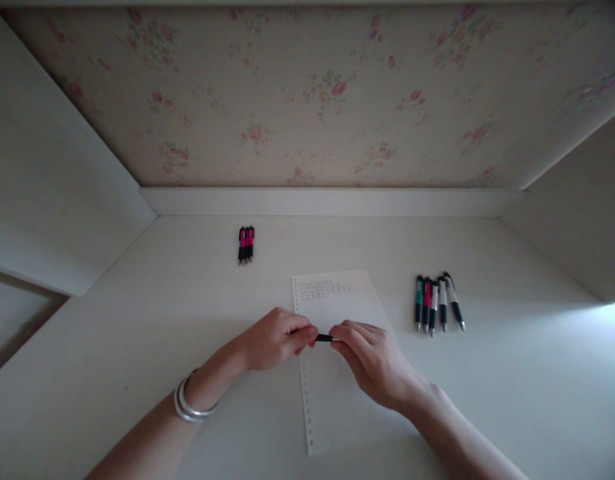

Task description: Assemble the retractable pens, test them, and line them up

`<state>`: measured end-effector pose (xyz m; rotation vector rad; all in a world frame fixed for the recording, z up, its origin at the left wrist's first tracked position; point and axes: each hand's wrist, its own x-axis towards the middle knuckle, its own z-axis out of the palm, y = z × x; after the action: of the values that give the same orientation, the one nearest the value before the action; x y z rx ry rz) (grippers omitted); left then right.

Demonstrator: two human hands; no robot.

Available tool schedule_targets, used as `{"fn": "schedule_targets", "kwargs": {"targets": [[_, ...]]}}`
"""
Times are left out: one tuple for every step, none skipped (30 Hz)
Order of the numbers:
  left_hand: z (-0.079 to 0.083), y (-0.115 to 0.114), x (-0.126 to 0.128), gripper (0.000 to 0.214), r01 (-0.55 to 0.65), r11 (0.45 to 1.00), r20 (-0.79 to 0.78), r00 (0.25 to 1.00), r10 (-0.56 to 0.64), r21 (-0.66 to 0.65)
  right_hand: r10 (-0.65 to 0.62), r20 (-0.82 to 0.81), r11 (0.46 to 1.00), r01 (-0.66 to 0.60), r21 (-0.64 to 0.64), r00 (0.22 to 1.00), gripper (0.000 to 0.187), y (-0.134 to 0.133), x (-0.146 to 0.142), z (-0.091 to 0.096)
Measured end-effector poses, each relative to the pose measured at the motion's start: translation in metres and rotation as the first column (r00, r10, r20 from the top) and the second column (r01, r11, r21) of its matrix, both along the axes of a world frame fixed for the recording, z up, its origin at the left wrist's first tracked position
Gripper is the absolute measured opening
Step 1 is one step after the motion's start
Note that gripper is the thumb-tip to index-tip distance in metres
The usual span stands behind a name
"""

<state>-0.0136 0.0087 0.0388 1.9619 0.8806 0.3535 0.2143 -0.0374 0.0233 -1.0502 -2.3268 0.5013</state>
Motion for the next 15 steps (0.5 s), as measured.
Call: {"fn": "schedule_targets", "kwargs": {"targets": [[-0.002, 0.001, 0.0, 0.041, -0.033, 0.999, -0.002, 0.999, 0.033, 0.021, -0.019, -0.026, 0.999, 0.017, -0.044, 0.999, 0.019, 0.0, 0.001, -0.002], [-0.005, 0.001, 0.002, 0.04, -0.062, 0.996, -0.003, 0.998, 0.063, 0.058, -0.046, -0.052, 0.995, 0.041, -0.085, 0.998, 0.018, 0.001, 0.001, -0.003], [-0.008, 0.0, 0.003, 0.04, -0.085, 0.991, -0.005, 0.996, 0.086, 0.1, -0.081, -0.073, 0.99, 0.071, -0.125, 0.994, 0.019, 0.001, 0.002, -0.004], [-0.01, -0.001, 0.005, 0.039, -0.104, 0.984, -0.007, 0.994, 0.106, 0.147, -0.121, -0.091, 0.981, 0.105, -0.163, 0.989, 0.023, 0.002, 0.003, -0.005], [-0.013, -0.002, 0.007, 0.038, -0.12, 0.973, -0.007, 0.992, 0.124, 0.195, -0.164, -0.106, 0.969, 0.14, -0.202, 0.981, 0.028, 0.002, 0.003, -0.006], [-0.015, -0.003, 0.009, 0.037, -0.131, 0.962, -0.008, 0.991, 0.137, 0.24, -0.203, -0.114, 0.956, 0.172, -0.239, 0.972, 0.031, 0.002, 0.004, -0.006], [-0.017, -0.004, 0.01, 0.036, -0.138, 0.95, -0.01, 0.989, 0.146, 0.279, -0.235, -0.114, 0.942, 0.198, -0.269, 0.965, 0.028, 0.003, 0.003, -0.006], [-0.019, -0.005, 0.012, 0.035, -0.142, 0.939, -0.012, 0.988, 0.153, 0.312, -0.26, -0.111, 0.933, 0.22, -0.286, 0.959, 0.024, 0.004, 0.003, -0.006], [-0.02, -0.006, 0.012, 0.033, -0.144, 0.93, -0.016, 0.987, 0.158, 0.339, -0.278, -0.106, 0.927, 0.238, -0.29, 0.955, 0.023, 0.005, 0.002, -0.007], [-0.021, -0.006, 0.013, 0.031, -0.145, 0.921, -0.02, 0.986, 0.164, 0.361, -0.288, -0.105, 0.925, 0.248, -0.286, 0.952, 0.028, 0.006, 0.002, -0.007], [-0.023, -0.007, 0.013, 0.03, -0.15, 0.914, -0.023, 0.985, 0.171, 0.377, -0.289, -0.11, 0.927, 0.249, -0.282, 0.951, 0.031, 0.007, 0.001, -0.008], [-0.024, -0.007, 0.014, 0.029, -0.155, 0.908, -0.026, 0.984, 0.179, 0.389, -0.287, -0.123, 0.928, 0.244, -0.282, 0.95, 0.03, 0.008, 0.001, -0.009], [-0.025, -0.007, 0.014, 0.028, -0.163, 0.903, -0.026, 0.982, 0.188, 0.397, -0.287, -0.141, 0.927, 0.238, -0.29, 0.947, 0.026, 0.008, 0.0, -0.01], [-0.026, -0.007, 0.014, 0.027, -0.171, 0.9, -0.025, 0.98, 0.197, 0.402, -0.288, -0.159, 0.923, 0.23, -0.309, 0.944, 0.022, 0.009, 0.0, -0.011], [-0.026, -0.007, 0.014, 0.026, -0.178, 0.897, -0.021, 0.979, 0.204, 0.404, -0.296, -0.18, 0.915, 0.224, -0.336, 0.938, 0.017, 0.009, 0.0, -0.011]]}}
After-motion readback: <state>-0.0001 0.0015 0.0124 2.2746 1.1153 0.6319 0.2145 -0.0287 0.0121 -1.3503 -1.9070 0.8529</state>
